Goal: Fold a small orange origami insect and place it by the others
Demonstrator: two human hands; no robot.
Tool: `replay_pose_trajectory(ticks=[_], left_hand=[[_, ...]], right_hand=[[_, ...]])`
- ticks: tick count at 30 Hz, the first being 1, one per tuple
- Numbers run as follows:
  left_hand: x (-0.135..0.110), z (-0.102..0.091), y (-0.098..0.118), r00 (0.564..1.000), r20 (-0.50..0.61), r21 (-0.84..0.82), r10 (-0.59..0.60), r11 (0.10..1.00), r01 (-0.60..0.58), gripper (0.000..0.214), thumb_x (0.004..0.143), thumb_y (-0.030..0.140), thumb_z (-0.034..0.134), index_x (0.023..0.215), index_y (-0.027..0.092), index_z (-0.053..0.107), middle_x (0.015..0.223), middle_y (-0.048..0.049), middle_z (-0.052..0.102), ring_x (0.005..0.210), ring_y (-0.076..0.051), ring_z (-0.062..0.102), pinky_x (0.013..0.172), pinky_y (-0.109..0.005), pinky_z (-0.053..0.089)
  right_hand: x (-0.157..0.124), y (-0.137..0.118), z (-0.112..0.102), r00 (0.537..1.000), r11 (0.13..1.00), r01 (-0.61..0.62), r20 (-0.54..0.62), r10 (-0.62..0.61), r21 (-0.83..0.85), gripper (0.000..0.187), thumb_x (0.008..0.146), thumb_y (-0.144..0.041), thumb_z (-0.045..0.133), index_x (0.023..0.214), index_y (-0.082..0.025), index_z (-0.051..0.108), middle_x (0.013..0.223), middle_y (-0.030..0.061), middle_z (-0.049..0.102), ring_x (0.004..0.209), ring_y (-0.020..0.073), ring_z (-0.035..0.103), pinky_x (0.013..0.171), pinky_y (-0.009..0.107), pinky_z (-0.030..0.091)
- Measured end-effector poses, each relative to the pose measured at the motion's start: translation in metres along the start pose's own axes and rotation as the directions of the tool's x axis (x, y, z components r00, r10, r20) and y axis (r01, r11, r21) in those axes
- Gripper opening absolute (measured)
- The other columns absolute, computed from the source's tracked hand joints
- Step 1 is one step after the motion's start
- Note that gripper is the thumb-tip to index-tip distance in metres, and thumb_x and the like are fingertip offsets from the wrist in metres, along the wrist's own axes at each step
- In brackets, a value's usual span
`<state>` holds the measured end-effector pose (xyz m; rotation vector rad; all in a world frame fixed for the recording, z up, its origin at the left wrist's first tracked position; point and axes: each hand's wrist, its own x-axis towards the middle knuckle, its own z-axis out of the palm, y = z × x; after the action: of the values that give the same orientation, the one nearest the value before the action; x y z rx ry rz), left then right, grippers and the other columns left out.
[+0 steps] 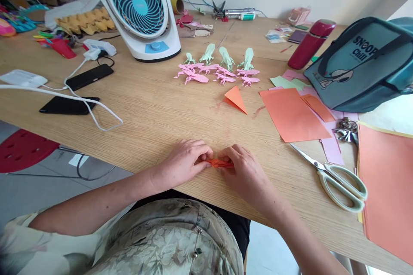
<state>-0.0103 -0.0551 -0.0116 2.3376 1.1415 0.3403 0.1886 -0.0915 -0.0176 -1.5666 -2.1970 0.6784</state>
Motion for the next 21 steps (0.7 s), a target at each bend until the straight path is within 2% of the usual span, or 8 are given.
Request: replay_pose_trajectory(ticks=[3, 6, 9, 11, 13, 15, 17, 21], left_hand=[[0.001, 0.001, 0.0, 1.0, -0.008, -0.011, 0.028, 1.0, -0.028, 0.006, 0.083, 0.014, 0.069, 0.084, 0.018, 0.064, 0.087, -0.0002, 0.064, 0.085, -0.017, 0.059, 0.074, -0.029, 0.038], [0.002, 0.003, -0.001, 0.998, -0.017, -0.107, 0.061, 0.992, -0.063, 0.009, 0.082, 0.009, 0.065, 0.083, 0.017, 0.062, 0.082, 0.0016, 0.063, 0.078, -0.014, 0.057, 0.072, -0.027, 0.038], [0.004, 0.003, -0.002, 1.0, 0.017, -0.25, 0.011, 0.968, -0.007, 0.011, 0.079, 0.007, 0.065, 0.085, 0.017, 0.063, 0.074, 0.0036, 0.062, 0.068, -0.011, 0.055, 0.067, -0.024, 0.037], [0.007, 0.0, -0.003, 0.997, 0.054, -0.366, -0.047, 0.928, 0.064, 0.004, 0.08, 0.014, 0.067, 0.081, 0.017, 0.064, 0.068, 0.0039, 0.058, 0.063, -0.011, 0.052, 0.061, -0.023, 0.035], [0.01, -0.005, -0.004, 0.99, 0.106, -0.527, -0.092, 0.839, 0.135, 0.013, 0.081, 0.023, 0.068, 0.073, 0.016, 0.062, 0.064, 0.0038, 0.055, 0.06, -0.01, 0.049, 0.057, -0.023, 0.034], [0.012, -0.012, -0.005, 0.979, 0.163, -0.682, -0.121, 0.703, 0.2, 0.019, 0.081, 0.029, 0.068, 0.071, 0.015, 0.061, 0.064, 0.0034, 0.055, 0.059, -0.009, 0.049, 0.056, -0.022, 0.036], [0.013, -0.019, -0.005, 0.97, 0.197, -0.77, -0.146, 0.59, 0.245, 0.019, 0.079, 0.029, 0.069, 0.072, 0.014, 0.061, 0.066, 0.0028, 0.056, 0.06, -0.009, 0.049, 0.058, -0.022, 0.038], [0.014, -0.025, -0.003, 0.96, 0.203, -0.82, -0.191, 0.503, 0.273, 0.019, 0.075, 0.029, 0.071, 0.071, 0.013, 0.061, 0.066, 0.0032, 0.055, 0.061, -0.008, 0.048, 0.06, -0.022, 0.037]], right_hand=[[0.003, -0.002, -0.002, 0.998, 1.0, -0.02, 0.051, 0.021, -0.021, 0.014, 0.077, -0.008, 0.061, 0.08, -0.021, 0.059, 0.085, 0.0032, 0.06, 0.079, 0.0194, 0.057, 0.069, 0.031, 0.044], [0.003, -0.002, -0.006, 0.996, 0.998, -0.042, 0.081, 0.038, 0.04, 0.013, 0.078, -0.008, 0.058, 0.08, -0.022, 0.058, 0.083, 0.0017, 0.061, 0.075, 0.0172, 0.056, 0.065, 0.03, 0.042], [0.008, -0.001, -0.012, 0.99, 0.983, -0.083, 0.127, 0.062, 0.164, 0.01, 0.083, -0.014, 0.058, 0.084, -0.023, 0.062, 0.081, -0.0001, 0.064, 0.069, 0.0155, 0.055, 0.063, 0.029, 0.041], [0.016, 0.001, -0.016, 0.99, 0.944, -0.089, 0.131, 0.05, 0.317, 0.006, 0.084, -0.019, 0.061, 0.088, -0.024, 0.063, 0.082, -0.0001, 0.067, 0.071, 0.0157, 0.057, 0.065, 0.03, 0.043], [0.027, 0.004, -0.019, 0.99, 0.822, -0.102, 0.137, 0.03, 0.561, 0.012, 0.085, -0.026, 0.065, 0.096, -0.024, 0.063, 0.083, 0.0012, 0.069, 0.075, 0.017, 0.061, 0.07, 0.032, 0.046], [0.038, 0.006, -0.021, 0.987, 0.616, -0.133, 0.157, 0.016, 0.777, 0.024, 0.083, -0.032, 0.071, 0.103, -0.023, 0.061, 0.084, 0.0018, 0.07, 0.078, 0.0177, 0.064, 0.075, 0.033, 0.049], [0.046, 0.006, -0.021, 0.986, 0.455, -0.15, 0.165, 0.008, 0.878, 0.026, 0.082, -0.035, 0.074, 0.102, -0.023, 0.063, 0.084, 0.0011, 0.068, 0.078, 0.0157, 0.064, 0.076, 0.031, 0.049], [0.052, 0.004, -0.018, 0.984, 0.364, -0.17, 0.175, 0.018, 0.916, 0.018, 0.082, -0.036, 0.075, 0.087, -0.02, 0.068, 0.081, 0.0006, 0.066, 0.075, 0.0126, 0.06, 0.075, 0.028, 0.047]])
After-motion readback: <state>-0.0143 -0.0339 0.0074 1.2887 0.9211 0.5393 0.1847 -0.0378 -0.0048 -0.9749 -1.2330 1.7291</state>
